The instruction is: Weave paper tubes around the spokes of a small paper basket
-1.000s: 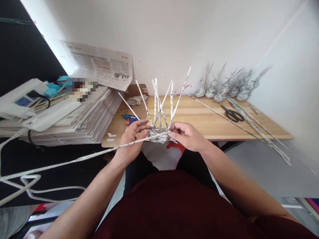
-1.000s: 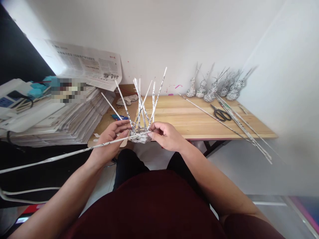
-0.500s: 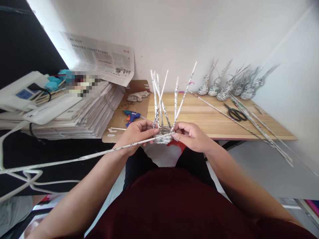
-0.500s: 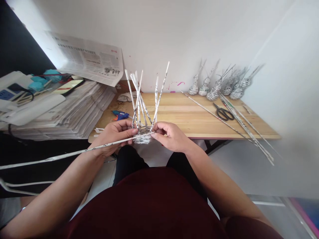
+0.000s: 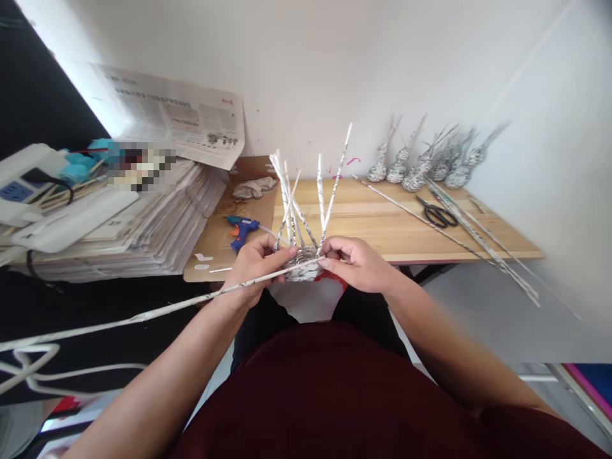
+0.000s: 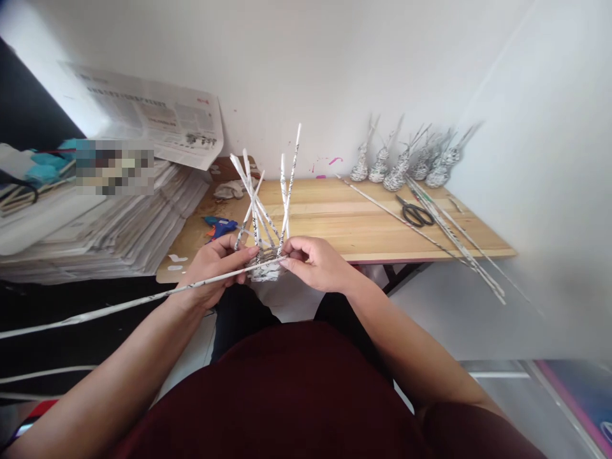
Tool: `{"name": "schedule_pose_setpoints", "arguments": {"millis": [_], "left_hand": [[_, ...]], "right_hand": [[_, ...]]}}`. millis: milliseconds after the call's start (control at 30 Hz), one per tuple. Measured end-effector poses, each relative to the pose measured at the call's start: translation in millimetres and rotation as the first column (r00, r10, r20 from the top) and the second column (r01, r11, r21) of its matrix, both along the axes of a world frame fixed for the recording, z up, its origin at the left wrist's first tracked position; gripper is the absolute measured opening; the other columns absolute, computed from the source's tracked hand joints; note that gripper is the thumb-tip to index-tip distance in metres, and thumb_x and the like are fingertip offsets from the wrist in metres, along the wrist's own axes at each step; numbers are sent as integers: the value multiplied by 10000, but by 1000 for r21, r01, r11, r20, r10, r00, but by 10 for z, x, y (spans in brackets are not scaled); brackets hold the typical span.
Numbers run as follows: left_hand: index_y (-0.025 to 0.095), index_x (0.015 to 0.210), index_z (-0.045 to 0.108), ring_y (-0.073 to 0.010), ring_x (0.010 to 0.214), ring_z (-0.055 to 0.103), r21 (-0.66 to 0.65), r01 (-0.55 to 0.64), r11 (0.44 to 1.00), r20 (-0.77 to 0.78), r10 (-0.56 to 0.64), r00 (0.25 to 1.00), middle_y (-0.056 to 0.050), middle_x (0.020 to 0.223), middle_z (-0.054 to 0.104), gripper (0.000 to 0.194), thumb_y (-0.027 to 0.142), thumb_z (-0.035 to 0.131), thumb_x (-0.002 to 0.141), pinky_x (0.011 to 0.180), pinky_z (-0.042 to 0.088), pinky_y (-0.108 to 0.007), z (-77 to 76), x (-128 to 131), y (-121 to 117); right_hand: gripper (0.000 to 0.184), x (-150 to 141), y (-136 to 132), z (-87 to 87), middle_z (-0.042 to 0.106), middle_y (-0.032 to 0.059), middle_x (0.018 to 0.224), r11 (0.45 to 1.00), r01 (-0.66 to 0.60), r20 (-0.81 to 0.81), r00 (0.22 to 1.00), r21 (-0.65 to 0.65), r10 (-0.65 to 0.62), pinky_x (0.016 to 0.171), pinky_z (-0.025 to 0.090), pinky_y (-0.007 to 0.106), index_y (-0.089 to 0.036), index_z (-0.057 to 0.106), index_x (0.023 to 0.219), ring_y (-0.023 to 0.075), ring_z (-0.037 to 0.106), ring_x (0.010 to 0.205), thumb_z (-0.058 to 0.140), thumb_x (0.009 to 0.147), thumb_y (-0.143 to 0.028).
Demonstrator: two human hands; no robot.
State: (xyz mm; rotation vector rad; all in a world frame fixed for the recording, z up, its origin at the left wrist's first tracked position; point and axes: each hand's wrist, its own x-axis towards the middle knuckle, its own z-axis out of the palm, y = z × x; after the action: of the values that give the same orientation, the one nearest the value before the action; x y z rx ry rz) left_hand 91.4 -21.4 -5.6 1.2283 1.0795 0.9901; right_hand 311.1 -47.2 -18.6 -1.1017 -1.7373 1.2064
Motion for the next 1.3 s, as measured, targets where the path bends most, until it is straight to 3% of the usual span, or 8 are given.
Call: {"name": "schedule_pose_setpoints", "arguments": {"millis": [167,367,567,833,1000,1100,1167,1300], "left_hand": [[182,999,693,-59,407,468,-43,93,995,-116,-97,989,38,577,603,476,506,857,692,358,266,-141,-46,-6,25],[181,978,685,-54,364,360,-77,157,985,-264,-172,949,36,469,556,507,605,790,721,361,211,-133,-124,0,121],[201,964,640,-136,519,605,-79,128,989,-201,-141,969,-3,692,692,554,581,853,623,406,438,-182,-90,195,134],[201,903,642,-151,596,655,33,133,991,-219,-123,968,19,663,695,498,569,860,646,548,546,-221,-124,349,297],[214,924,662,-138,612,669,54,57,997,-212,-45,976,44,729,730,458,534,864,666,599,570,-227,-135,394,370],[217,975,661,-134,619,673,67,54,996,-224,-38,974,51,721,734,494,538,865,661,612,580,-223,-143,434,450],[210,992,627,-158,618,686,40,73,997,-225,-62,972,41,703,736,630,592,892,566,607,596,-250,-158,462,523],[190,1008,610,-218,651,725,13,48,999,-275,-42,961,-17,791,767,821,680,893,413,634,629,-312,-197,504,606]], "right_hand": [[123,17,-20,4,512,-52,657,998,25,55,998,64,-28,586,358,231,-176,610,915,95,431,589,625,893,-296],[106,76,-37,15,455,-78,607,984,57,82,994,171,-71,566,337,223,-189,573,846,81,381,553,637,876,-269],[79,169,-40,-58,468,-68,635,961,165,51,982,222,-180,594,368,224,-192,591,857,88,414,578,646,866,-248],[314,371,-1,-181,573,-23,755,967,176,-106,982,185,-159,639,427,239,-167,676,1141,108,516,665,696,863,-312],[286,793,-2,-301,674,35,871,929,320,-8,946,185,-324,665,454,246,-154,717,1119,129,586,747,648,905,-329],[169,1210,42,-376,735,70,929,832,450,330,771,324,-545,780,462,278,-153,752,931,160,634,836,631,919,-271],[178,1497,57,-395,746,70,949,738,520,579,469,429,-667,860,451,294,-174,758,956,183,644,908,584,930,-201],[269,1955,-57,-384,711,161,1103,562,648,638,149,514,-756,996,386,384,-120,729,1098,273,594,1090,508,952,-169]]}}
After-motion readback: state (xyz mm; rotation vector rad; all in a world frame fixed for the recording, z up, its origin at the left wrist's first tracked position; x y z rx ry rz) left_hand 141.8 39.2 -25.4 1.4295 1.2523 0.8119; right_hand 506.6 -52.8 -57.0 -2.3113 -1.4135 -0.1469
